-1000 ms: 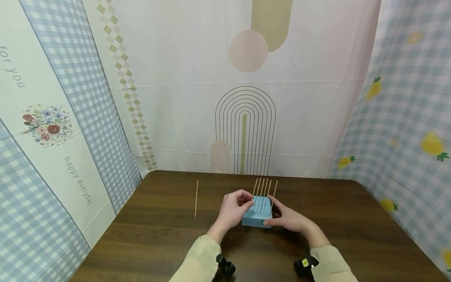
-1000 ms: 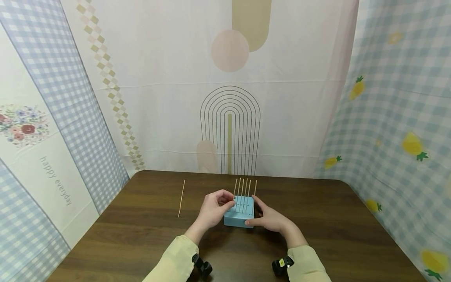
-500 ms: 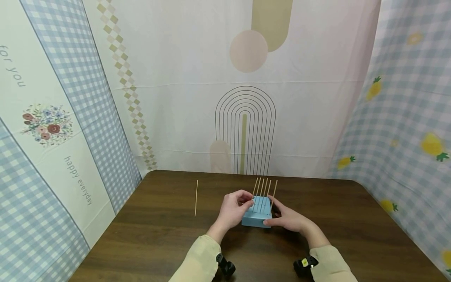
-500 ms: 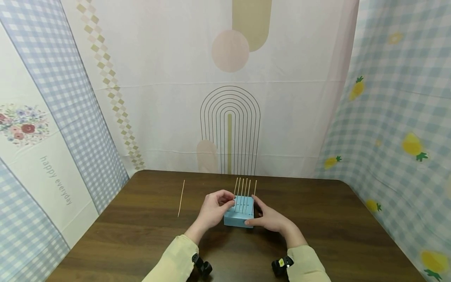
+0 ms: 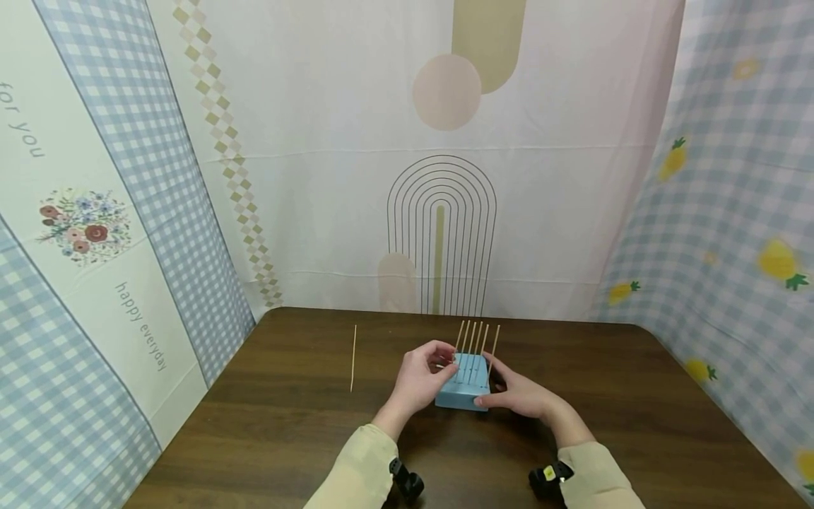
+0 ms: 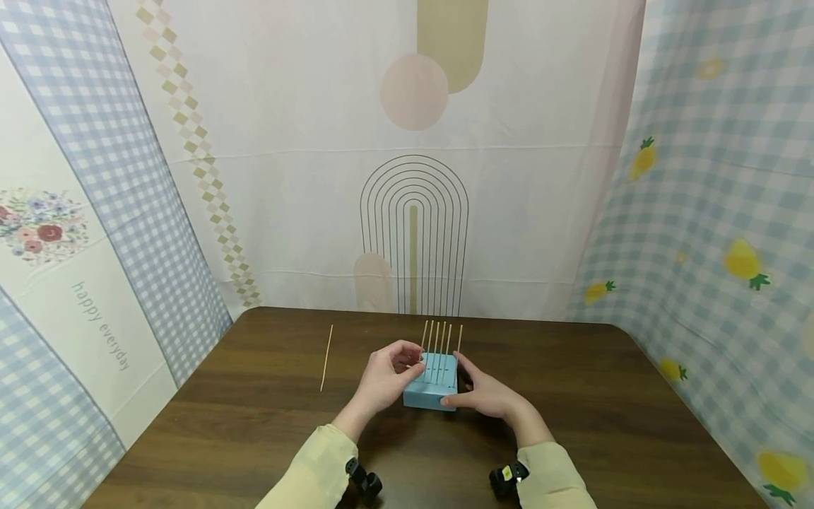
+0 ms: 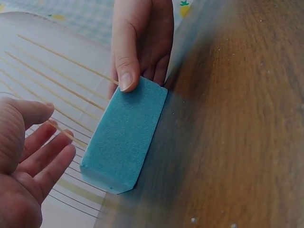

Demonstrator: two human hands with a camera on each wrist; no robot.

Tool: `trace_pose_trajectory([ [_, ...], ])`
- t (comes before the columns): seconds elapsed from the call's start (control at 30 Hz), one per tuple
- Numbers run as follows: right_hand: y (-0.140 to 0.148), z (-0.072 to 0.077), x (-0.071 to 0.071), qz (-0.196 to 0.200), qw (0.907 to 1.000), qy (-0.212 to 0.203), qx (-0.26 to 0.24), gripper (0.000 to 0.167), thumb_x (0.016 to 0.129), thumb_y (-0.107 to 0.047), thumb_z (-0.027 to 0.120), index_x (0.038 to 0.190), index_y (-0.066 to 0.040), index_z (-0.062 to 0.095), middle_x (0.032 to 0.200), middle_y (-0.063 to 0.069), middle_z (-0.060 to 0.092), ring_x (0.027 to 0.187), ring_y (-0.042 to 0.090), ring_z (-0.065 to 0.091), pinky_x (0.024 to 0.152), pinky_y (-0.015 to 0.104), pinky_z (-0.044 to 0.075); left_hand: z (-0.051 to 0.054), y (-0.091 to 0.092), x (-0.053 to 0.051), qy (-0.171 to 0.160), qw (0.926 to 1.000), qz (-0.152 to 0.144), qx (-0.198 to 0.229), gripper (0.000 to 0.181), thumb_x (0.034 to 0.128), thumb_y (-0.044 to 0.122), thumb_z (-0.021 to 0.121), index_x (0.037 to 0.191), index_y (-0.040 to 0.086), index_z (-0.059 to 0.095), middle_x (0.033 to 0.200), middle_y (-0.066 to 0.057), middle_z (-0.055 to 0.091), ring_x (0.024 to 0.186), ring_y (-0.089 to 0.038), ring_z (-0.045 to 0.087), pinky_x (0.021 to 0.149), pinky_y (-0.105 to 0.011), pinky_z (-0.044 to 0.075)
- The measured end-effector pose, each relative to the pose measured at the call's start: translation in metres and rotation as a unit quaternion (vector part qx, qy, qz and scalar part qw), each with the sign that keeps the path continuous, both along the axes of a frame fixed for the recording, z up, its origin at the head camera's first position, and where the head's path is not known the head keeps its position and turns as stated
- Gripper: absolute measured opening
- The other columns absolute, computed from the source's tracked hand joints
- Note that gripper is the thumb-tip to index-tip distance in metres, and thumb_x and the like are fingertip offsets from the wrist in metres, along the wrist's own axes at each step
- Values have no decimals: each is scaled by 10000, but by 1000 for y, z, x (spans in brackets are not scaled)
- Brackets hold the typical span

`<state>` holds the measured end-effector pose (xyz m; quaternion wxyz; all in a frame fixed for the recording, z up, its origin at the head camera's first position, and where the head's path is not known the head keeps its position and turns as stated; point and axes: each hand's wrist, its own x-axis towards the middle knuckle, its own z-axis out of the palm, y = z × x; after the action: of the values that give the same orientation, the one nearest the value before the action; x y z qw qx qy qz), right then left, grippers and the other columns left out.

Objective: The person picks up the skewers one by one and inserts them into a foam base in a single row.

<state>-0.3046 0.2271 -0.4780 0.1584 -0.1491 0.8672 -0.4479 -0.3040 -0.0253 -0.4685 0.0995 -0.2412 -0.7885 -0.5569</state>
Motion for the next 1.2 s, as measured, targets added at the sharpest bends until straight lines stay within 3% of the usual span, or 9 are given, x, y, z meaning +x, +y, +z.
trace_pose_trajectory([
  [0.13, -1, 2, 0, -9, 10000, -7, -20, 1105, 932, -412, 820, 1719, -84, 116, 1712, 332, 184, 1522, 525, 312, 1180, 698, 307, 2, -8, -2, -86, 9999, -66, 87, 260, 987, 88, 784, 1236, 48, 722, 1172, -182, 739, 1035, -209, 735, 898, -355, 610],
  [0.27, -2, 1, -1, -40, 10000, -47, 6, 1112, 926, -432, 826, 1723, -106, 123, 1723, 314, 176, 1530, 504, 320, 1196, 672, 306, 4, -21, -6, -147, 9998, 62, 91, 246, 985, 76, 778, 1226, 67, 727, 1151, -163, 746, 1042, -224, 729, 914, -364, 601],
  [0.5, 2, -2, -4, -29, 10000, -40, 43, 1124, 924, -428, 830, 1727, -117, 108, 1724, 324, 155, 1534, 502, 320, 1200, 643, 320, 6, -53, -19, -343, 9977, 532, -246, 218, 977, 93, 782, 1191, 85, 745, 1104, -93, 761, 1006, -212, 722, 902, -388, 589],
  [0.77, 3, -2, -5, 13, 10000, 21, 64, 1119, 933, -404, 825, 1725, -101, 94, 1712, 350, 152, 1513, 531, 338, 1181, 665, 330, -6, -107, -38, -341, 9879, 1422, -519, 224, 904, -16, 808, 1122, -10, 758, 1021, -112, 775, 919, -244, 741, 859, -423, 601],
  [0.87, 2, -2, -6, 13, 10000, 33, 62, 1120, 932, -395, 830, 1724, -97, 97, 1711, 352, 154, 1510, 530, 345, 1182, 660, 332, -9, -124, -42, -509, 9819, 1783, -396, 242, 890, -44, 804, 1126, -40, 751, 1020, -130, 775, 914, -253, 743, 805, -381, 605],
  [1.0, 2, -2, -7, 0, 10000, 54, 79, 1116, 932, -396, 831, 1724, -100, 103, 1710, 353, 156, 1508, 529, 349, 1184, 661, 329, -9, -139, -44, -924, 9750, 2020, -82, 273, 898, -56, 787, 1166, -58, 736, 1075, -180, 766, 973, -299, 740, 772, -342, 595],
  [1.2, 1, -3, -7, -18, 9999, 25, 99, 1116, 930, -399, 833, 1725, -109, 106, 1709, 355, 154, 1485, 535, 388, 1176, 660, 341, -13, -150, -45, -1404, 9689, 2025, 202, 323, 895, -80, 777, 1211, -84, 711, 1136, -242, 741, 963, -275, 725, 745, -286, 572],
])
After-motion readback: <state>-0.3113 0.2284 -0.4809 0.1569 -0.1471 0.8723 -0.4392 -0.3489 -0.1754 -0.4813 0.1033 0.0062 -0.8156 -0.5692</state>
